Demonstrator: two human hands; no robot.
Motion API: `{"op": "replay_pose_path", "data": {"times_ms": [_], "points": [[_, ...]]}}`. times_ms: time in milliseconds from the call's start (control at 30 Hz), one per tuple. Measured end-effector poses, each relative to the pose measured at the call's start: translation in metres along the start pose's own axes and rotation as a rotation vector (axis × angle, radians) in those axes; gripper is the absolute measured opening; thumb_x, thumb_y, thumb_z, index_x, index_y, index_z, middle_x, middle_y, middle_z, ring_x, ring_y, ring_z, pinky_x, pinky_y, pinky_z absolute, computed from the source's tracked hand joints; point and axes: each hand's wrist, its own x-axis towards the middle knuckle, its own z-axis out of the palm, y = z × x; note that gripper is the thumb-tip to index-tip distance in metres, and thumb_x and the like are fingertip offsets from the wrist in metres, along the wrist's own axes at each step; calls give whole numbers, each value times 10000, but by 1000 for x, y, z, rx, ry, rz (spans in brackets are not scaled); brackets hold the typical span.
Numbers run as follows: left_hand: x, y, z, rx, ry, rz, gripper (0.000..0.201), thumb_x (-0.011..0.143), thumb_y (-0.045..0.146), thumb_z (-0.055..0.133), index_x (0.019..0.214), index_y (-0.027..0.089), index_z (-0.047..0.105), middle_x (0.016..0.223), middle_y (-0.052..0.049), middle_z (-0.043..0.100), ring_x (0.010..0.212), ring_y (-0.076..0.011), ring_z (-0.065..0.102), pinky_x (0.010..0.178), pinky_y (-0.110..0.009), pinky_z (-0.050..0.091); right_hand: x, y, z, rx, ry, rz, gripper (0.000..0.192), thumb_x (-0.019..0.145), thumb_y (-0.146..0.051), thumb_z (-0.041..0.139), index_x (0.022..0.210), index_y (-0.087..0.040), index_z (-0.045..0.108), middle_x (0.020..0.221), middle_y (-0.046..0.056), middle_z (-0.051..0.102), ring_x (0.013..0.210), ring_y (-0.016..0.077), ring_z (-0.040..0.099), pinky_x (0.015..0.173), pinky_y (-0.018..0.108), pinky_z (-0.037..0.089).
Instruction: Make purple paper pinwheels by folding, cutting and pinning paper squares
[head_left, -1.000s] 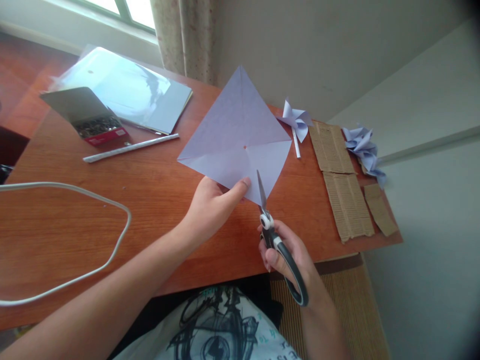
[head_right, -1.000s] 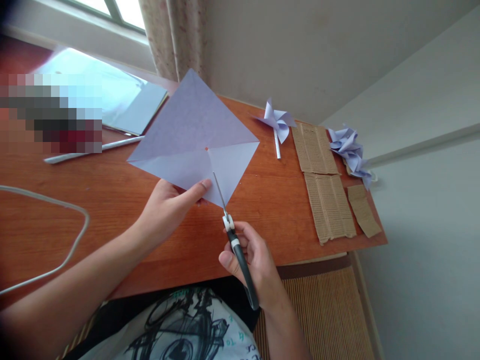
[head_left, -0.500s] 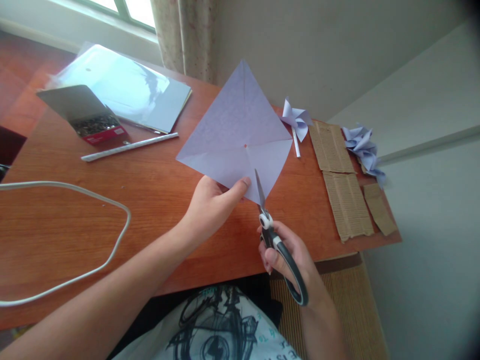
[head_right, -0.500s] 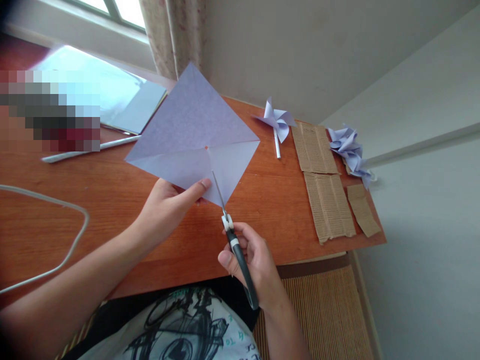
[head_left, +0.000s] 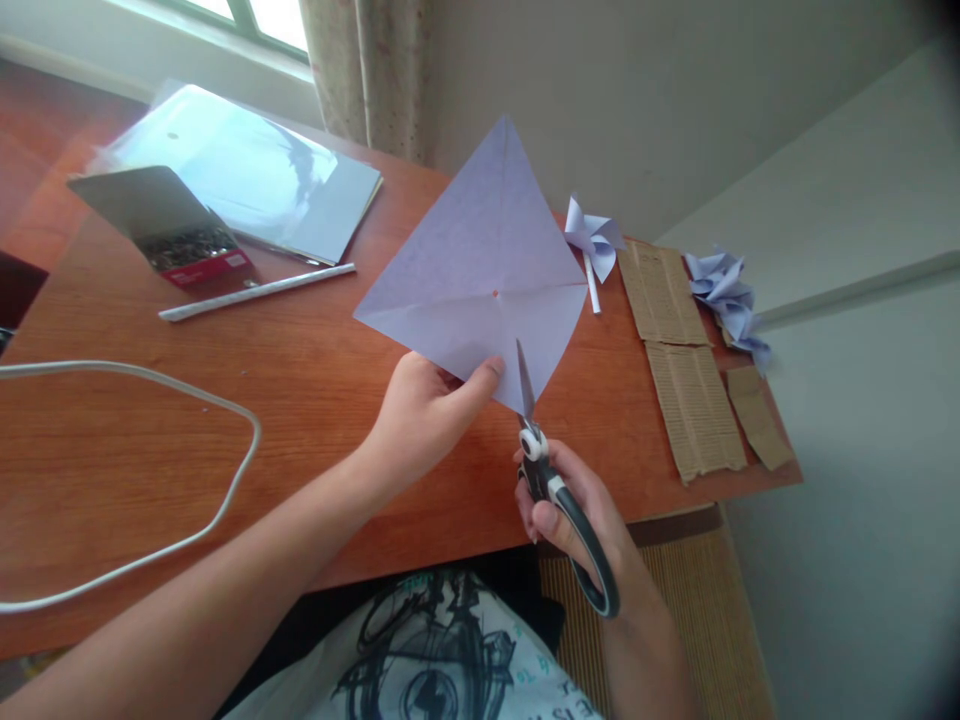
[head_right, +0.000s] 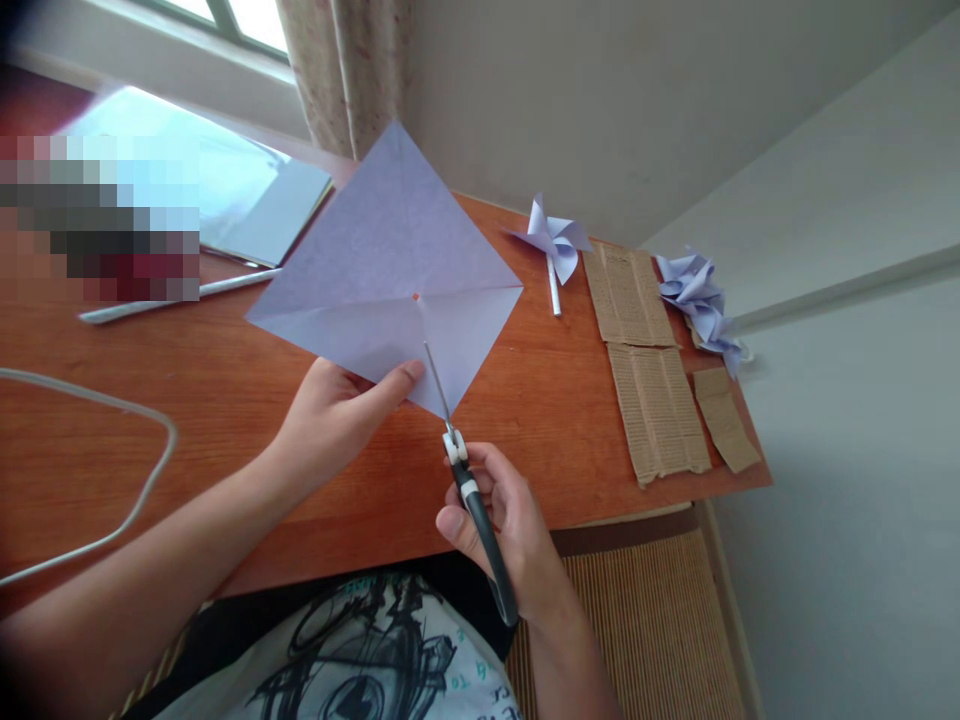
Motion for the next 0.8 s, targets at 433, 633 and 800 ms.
{"op": "replay_pose_path", "data": {"times_ms": [433,633,800], "points": [[2,1,2,-10,7,37,215,838,304,655,697,166,572,677,15,583,644,-123,527,596,-214,434,2,0,0,49,-5,-7,572,792,-587,770,1158,-199,564,755,-20,552,615,101,479,574,242,358],[2,2,2,-22,4,37,200,839,289,653,709,167,564,686,17,577,647,-117,521,593,-212,430,1,-1,2,65,5,2,551,792,-581,769,1141,-199,579,747,-22,546,602,97,474,564,236,353],[2,2,2,-27,5,29,225,840,295,650,684,168,548,666,20,554,628,-113,506,572,-210,417,1,-1,3,76,14,-2,540,791,-565,777,1137,-197,584,733,-27,542,592,93,470,557,229,352]]}}
